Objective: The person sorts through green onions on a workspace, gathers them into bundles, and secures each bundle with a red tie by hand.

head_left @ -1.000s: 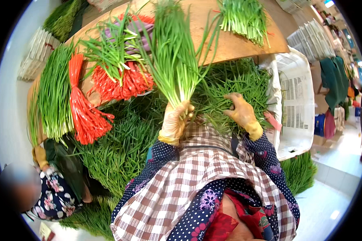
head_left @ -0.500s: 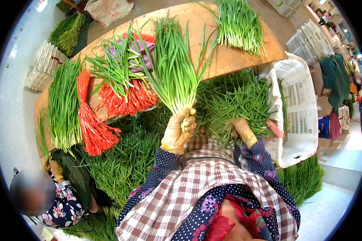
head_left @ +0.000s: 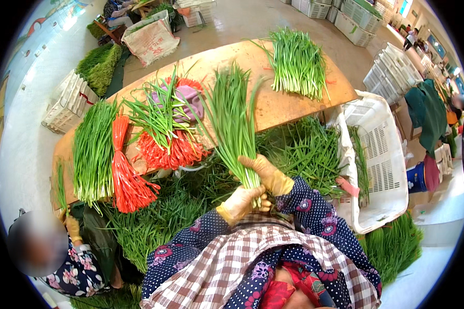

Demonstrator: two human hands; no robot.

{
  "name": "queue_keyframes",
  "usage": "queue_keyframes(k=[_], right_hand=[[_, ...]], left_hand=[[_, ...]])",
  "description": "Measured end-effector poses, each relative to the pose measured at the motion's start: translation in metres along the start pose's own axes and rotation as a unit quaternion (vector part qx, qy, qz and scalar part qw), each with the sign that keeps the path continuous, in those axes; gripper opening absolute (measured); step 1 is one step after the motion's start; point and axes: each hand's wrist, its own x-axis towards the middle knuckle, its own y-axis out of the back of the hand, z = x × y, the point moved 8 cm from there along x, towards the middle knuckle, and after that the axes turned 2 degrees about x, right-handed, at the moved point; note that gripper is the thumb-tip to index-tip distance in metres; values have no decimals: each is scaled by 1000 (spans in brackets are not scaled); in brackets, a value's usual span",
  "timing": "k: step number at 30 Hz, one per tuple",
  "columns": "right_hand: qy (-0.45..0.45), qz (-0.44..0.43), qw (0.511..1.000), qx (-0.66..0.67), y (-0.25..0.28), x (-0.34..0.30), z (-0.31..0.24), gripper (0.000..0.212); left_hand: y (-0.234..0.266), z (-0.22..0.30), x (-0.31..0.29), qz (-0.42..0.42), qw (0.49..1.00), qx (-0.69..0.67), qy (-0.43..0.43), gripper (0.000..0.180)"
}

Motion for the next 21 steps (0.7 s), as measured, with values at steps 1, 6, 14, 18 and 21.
queue_keyframes(k=[1, 6, 14, 18, 21], right_hand=[[-25, -8, 999, 24, -1, -3, 7, 48], [-66, 5, 996, 59, -3, -20, 13, 29], [-22, -13, 999, 32, 3, -41, 9, 29], [17, 6, 998, -52, 28, -34, 30, 58], [148, 79, 983, -75, 44, -26, 12, 64]], left_hand=[[-2, -5, -2, -11, 1000, 3, 24, 19], [-11, -22, -8, -49, 991, 14, 120, 27], [19, 30, 10, 37, 993, 28, -110, 54], [42, 62, 49, 56, 971, 27, -230, 39], [37, 67, 55, 53, 969, -25, -239, 38]])
